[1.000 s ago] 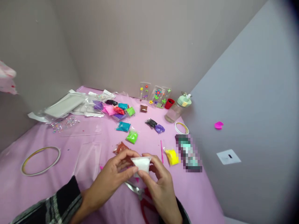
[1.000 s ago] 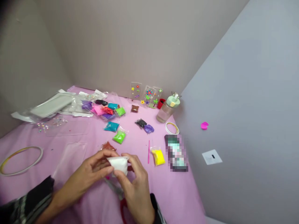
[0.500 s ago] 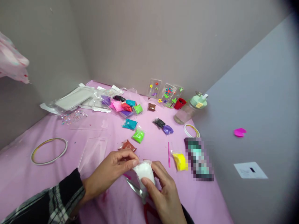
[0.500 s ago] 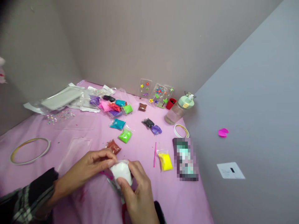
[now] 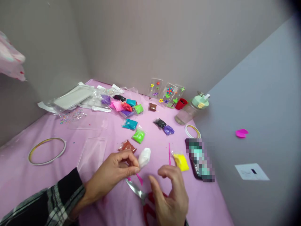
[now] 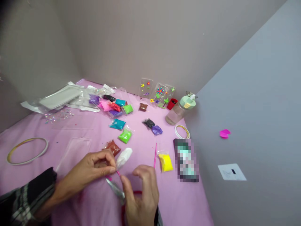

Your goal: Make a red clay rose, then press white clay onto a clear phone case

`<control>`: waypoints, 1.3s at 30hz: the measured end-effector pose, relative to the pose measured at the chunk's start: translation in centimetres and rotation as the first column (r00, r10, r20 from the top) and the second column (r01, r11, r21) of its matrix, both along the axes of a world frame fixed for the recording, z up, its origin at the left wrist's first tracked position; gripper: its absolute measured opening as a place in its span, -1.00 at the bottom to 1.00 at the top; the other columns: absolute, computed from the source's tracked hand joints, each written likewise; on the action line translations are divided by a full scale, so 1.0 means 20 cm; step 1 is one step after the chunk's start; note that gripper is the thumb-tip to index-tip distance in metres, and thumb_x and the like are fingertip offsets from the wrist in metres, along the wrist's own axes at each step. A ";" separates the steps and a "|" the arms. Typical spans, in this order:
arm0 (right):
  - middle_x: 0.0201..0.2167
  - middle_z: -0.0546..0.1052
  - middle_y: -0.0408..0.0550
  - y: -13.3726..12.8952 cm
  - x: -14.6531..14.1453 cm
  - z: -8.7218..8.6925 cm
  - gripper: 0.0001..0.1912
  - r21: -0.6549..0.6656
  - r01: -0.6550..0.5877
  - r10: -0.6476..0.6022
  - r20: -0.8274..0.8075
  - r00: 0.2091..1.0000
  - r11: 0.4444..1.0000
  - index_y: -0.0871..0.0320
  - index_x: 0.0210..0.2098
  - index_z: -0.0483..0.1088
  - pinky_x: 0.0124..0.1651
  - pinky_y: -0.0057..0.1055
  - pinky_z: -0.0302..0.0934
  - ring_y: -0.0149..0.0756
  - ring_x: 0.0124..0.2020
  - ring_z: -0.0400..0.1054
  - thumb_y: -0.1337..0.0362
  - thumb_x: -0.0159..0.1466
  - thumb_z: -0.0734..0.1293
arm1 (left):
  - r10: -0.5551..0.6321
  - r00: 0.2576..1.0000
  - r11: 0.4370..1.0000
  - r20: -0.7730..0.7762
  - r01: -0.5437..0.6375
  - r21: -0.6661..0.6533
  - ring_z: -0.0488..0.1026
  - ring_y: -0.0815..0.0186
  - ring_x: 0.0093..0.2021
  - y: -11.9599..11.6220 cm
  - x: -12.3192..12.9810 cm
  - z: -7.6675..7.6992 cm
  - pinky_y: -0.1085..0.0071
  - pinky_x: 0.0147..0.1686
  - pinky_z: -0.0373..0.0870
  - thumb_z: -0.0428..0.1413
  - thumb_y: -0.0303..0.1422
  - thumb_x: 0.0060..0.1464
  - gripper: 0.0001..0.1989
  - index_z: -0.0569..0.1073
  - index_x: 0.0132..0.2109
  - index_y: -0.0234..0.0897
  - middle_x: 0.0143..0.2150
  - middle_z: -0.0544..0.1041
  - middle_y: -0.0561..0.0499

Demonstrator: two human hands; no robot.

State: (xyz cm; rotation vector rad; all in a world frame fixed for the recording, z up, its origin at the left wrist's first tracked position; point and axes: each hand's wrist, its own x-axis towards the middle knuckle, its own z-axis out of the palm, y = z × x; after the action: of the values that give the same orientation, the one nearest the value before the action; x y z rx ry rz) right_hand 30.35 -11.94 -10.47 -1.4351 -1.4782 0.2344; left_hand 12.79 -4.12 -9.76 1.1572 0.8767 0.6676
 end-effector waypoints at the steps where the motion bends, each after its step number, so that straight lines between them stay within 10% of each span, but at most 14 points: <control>1: -0.37 0.40 -0.14 0.00 -0.01 0.00 -0.87 -0.051 -0.050 0.049 -0.028 0.998 0.997 0.08 -0.28 0.33 -0.24 -0.43 0.28 -0.31 -0.32 0.34 0.36 0.33 0.39 | 0.013 1.000 1.000 0.001 -0.013 0.023 0.39 0.35 -0.35 -0.02 0.01 0.00 0.46 -0.30 0.27 0.28 -0.34 0.02 -0.87 0.50 -0.41 -0.27 -0.41 0.47 0.10; 8: -0.36 0.40 -0.14 0.02 -0.05 0.00 -0.83 -0.328 -0.274 0.183 -0.283 0.941 0.904 0.11 -0.31 0.34 -0.27 -0.48 0.23 -0.36 -0.32 0.34 0.32 0.44 0.21 | 0.031 0.995 0.956 -0.093 -0.003 0.292 0.42 0.31 -0.30 -0.06 0.05 -0.04 0.44 -0.25 0.28 0.21 -0.45 0.07 -0.89 0.52 -0.43 -0.24 -0.39 0.50 0.08; 15: -0.42 0.34 -0.17 0.01 -0.05 0.01 -0.79 -0.347 -0.251 0.157 -0.279 0.948 0.904 0.11 -0.38 0.28 -0.34 -0.50 0.15 -0.39 -0.39 0.27 0.32 0.41 0.18 | -0.113 0.993 0.994 0.044 0.112 0.019 0.35 0.33 -0.32 -0.05 0.05 -0.06 0.44 -0.30 0.27 0.21 -0.32 0.11 -0.86 0.41 -0.34 -0.25 -0.37 0.39 0.11; 24: -0.50 0.26 -0.20 0.03 -0.03 0.08 -0.78 -0.378 -0.391 0.124 -0.567 0.814 0.839 0.13 -0.43 0.27 -0.46 -0.52 0.07 -0.41 -0.48 0.13 0.22 0.34 0.24 | -0.100 0.995 0.992 0.002 0.100 0.079 0.26 0.33 -0.32 -0.02 0.01 -0.01 0.42 -0.29 0.20 0.11 -0.18 0.23 -0.76 0.34 -0.31 -0.22 -0.36 0.29 0.11; 35: -0.24 0.46 -0.07 0.01 0.01 0.03 -0.94 -0.164 -0.106 0.083 -0.143 0.986 0.981 0.09 -0.25 0.39 -0.09 -0.40 0.30 -0.27 -0.15 0.38 0.38 0.33 0.30 | 0.124 0.986 0.955 -0.110 -0.088 0.284 0.44 0.32 -0.29 -0.05 0.04 -0.03 0.45 -0.24 0.36 0.10 -0.35 0.22 -0.89 0.42 -0.31 -0.21 -0.34 0.48 0.08; 39: 0.06 0.48 0.00 0.01 0.03 0.01 -0.55 -0.277 -0.209 0.167 -0.168 0.971 0.938 0.04 0.14 0.36 0.11 -0.29 0.32 -0.16 0.07 0.39 0.30 0.27 0.42 | 0.094 0.994 0.948 -0.061 -0.070 0.311 0.50 0.28 -0.22 -0.04 0.03 -0.03 0.43 -0.17 0.40 0.11 -0.39 0.21 -0.89 0.50 -0.30 -0.21 -0.30 0.56 0.04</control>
State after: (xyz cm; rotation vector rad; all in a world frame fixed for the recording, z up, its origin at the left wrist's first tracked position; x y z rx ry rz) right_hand 30.98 -11.66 -10.31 -1.4727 -1.5080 0.6877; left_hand 13.37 -4.97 -10.38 1.4391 0.9090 0.8556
